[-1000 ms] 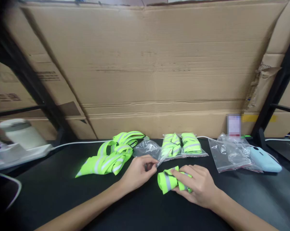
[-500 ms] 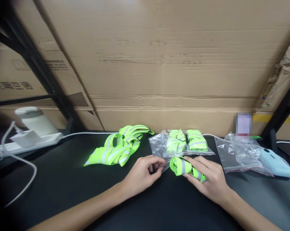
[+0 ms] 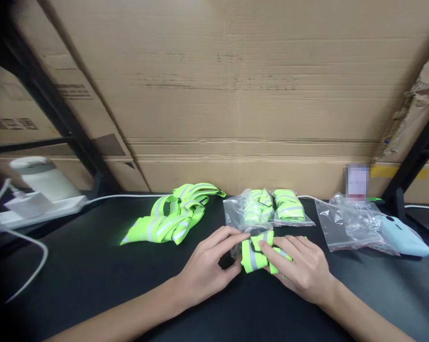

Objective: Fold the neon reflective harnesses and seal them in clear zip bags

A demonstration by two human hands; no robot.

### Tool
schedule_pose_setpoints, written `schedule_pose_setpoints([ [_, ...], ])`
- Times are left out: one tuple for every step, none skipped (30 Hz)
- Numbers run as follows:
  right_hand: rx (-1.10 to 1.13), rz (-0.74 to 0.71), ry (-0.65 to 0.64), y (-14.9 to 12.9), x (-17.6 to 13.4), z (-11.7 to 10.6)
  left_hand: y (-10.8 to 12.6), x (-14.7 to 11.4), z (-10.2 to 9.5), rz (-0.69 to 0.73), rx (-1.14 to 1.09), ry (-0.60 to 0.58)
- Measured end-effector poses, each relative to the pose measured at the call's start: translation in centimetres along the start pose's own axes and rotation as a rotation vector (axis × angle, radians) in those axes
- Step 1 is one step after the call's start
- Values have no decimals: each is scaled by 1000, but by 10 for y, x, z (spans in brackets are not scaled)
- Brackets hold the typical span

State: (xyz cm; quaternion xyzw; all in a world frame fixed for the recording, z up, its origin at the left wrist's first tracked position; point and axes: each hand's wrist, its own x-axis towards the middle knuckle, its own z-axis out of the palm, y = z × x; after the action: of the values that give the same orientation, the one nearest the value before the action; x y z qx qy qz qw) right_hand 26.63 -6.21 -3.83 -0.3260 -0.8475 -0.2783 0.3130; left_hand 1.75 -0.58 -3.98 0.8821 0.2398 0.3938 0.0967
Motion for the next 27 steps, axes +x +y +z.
schedule_pose_setpoints([
  [-32, 3, -1, 0, 0, 1, 2, 0, 0, 15, 3, 15],
  [-63, 10, -7, 0, 0, 2, 4, 1, 0, 26, 5, 32],
  [-89, 20, -18, -1, 0, 3, 6, 1, 0, 36, 2, 47],
  [-109, 27, -33, -1, -1, 4, 7, 1, -1, 46, -8, 55],
  [-122, 29, -46, -1, -1, 5, 8, 1, -1, 54, -25, 55],
  [-128, 27, -56, -1, -2, 5, 9, 0, -1, 61, -48, 41],
  [-130, 23, -63, -1, -2, 6, 9, 0, -2, 67, -74, 12],
  [-131, 22, -67, -1, -2, 6, 9, -1, -3, 66, -98, -29],
  [-132, 23, -68, -1, -2, 6, 8, -2, -3, 55, -119, -78],
  [-135, 26, -67, 0, -3, 6, 6, -3, -4, 38, -137, -129],
  [-141, 31, -63, 0, -3, 6, 5, -3, -4, 23, -150, -172],
  [-146, 38, -58, 0, -3, 6, 3, -3, -5, 14, -160, -198],
  [-150, 43, -53, 0, -3, 6, 1, -3, -5, 15, -165, -201],
  [-153, 47, -49, 0, -3, 5, -1, -3, -5, 29, -158, -184],
  [-154, 49, -46, 0, -2, 5, -2, -2, -5, 56, -136, -154],
  [-153, 51, -46, 0, -2, 5, -2, -1, -6, 89, -96, -116],
  [-149, 54, -45, 0, -2, 5, -2, 0, -6, 120, -45, -80],
  [-144, 58, -41, 0, -2, 4, -2, 1, -7, 148, 9, -52],
  [-137, 64, -33, 1, -1, 4, -1, 2, -8, 164, 56, -36],
  [-128, 75, -22, 2, -1, 3, -1, 3, -8, 162, 86, -30],
  [-118, 87, -7, 3, 0, 3, -1, 3, -9, 143, 93, -29],
  [-109, 97, 8, 4, 0, 2, -1, 3, -9, 112, 78, -30],
  [-97, 102, 23, 5, 0, 1, -2, 3, -9, 74, 41, -28],
  [-82, 100, 33, 6, 0, 0, -3, 3, -8, 35, -11, -20],
  [-65, 90, 39, 7, -1, -1, -4, 4, -7, 1, -73, -7],
  [-46, 73, 41, 8, -1, -2, -5, 4, -7, -26, -138, 5],
  [-30, 53, 40, 8, -1, -3, -6, 4, -6, -47, -197, 17],
])
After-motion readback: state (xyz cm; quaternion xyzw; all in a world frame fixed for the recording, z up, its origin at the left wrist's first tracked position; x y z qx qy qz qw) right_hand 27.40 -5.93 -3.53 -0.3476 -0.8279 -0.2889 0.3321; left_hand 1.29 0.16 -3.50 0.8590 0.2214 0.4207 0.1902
